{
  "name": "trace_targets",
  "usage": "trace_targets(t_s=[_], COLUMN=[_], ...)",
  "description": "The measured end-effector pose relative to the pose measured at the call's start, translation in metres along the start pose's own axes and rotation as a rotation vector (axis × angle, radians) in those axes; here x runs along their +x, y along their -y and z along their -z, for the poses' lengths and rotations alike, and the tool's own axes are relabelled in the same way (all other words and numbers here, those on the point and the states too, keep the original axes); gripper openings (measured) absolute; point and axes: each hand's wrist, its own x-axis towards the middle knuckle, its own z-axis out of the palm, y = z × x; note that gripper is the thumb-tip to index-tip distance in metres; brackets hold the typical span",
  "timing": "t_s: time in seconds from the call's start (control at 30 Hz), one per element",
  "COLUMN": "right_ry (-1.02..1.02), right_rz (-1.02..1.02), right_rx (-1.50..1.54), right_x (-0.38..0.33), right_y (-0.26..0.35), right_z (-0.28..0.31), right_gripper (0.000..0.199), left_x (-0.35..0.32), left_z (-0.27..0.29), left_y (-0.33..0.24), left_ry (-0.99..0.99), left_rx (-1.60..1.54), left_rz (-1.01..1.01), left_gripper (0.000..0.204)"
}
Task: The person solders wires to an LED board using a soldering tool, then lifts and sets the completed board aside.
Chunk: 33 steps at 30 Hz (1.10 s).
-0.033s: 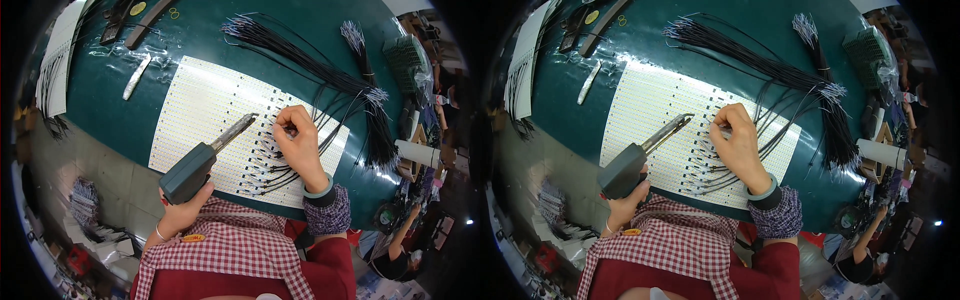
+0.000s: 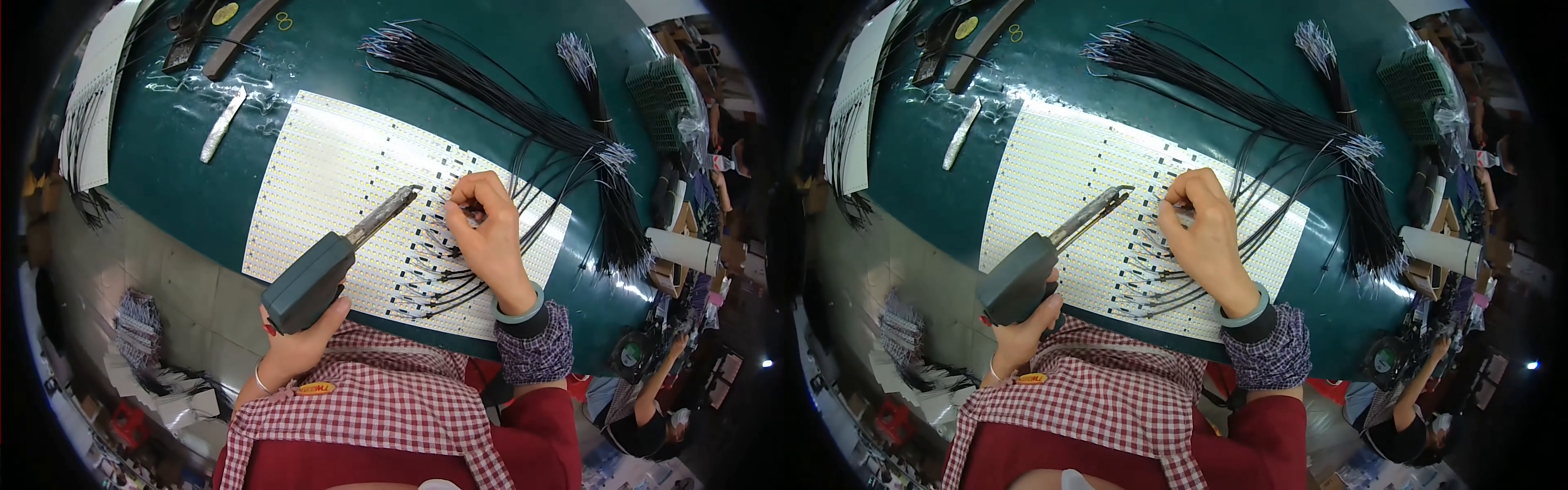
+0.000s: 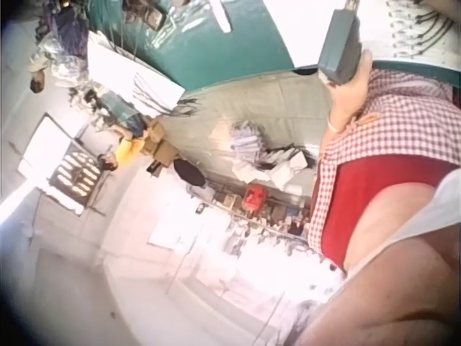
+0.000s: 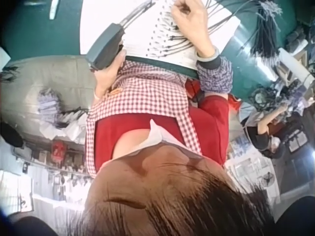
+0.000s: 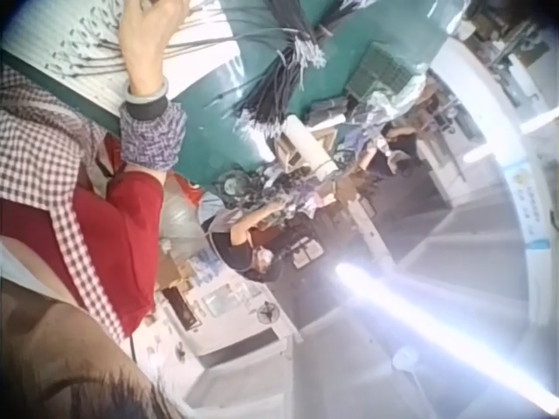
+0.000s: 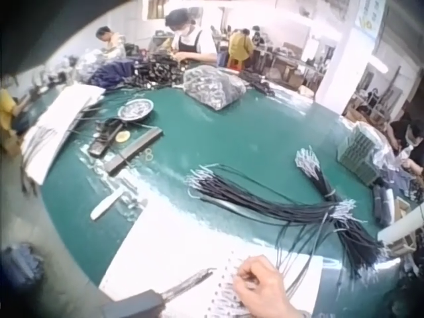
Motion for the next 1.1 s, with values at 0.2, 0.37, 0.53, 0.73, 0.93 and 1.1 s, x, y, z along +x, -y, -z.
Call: trace_targets(t_s=[0.2,0.37,0.53,0.73,0.93,1.1], right_ry=[-0.037,-0.077,-0.074,-0.084,-0.091,-0.094], right_rz=[0.022,0.026,0.055,0.059,0.065,0.061], right_rx=[-0.041,-0.047,-0.044,-0.047,-0.054,-0.064], right_x=[-0.002,-0.004,-0.005,-0.005,-0.005,-0.005], right_y=[-0.001,-0.004,-0.005,-0.007,-0.007,-0.007], right_z=[-0.003,-0.005,-0.006,-0.007,-0.008,-0.008], right_gripper=[0.01,0.011,0.011,0.011,0.012,0.012], left_x=[-0.002,0.004,0.006,0.009,0.007,0.005], left_z=[-0.009,-0.016,-0.02,-0.024,-0.024,-0.023], left_y=[-0.019,-0.026,-0.028,-0.027,-0.028,-0.02], left_ry=[-0.021,-0.032,-0.02,0.011,0.028,0.02], left_rx=[0.059,0.102,0.115,0.177,0.115,0.156], left_rz=[0.121,0.034,-0.045,-0.093,0.054,-0.044], left_gripper=[0.02,0.016,0.015,0.017,0.018,0.019])
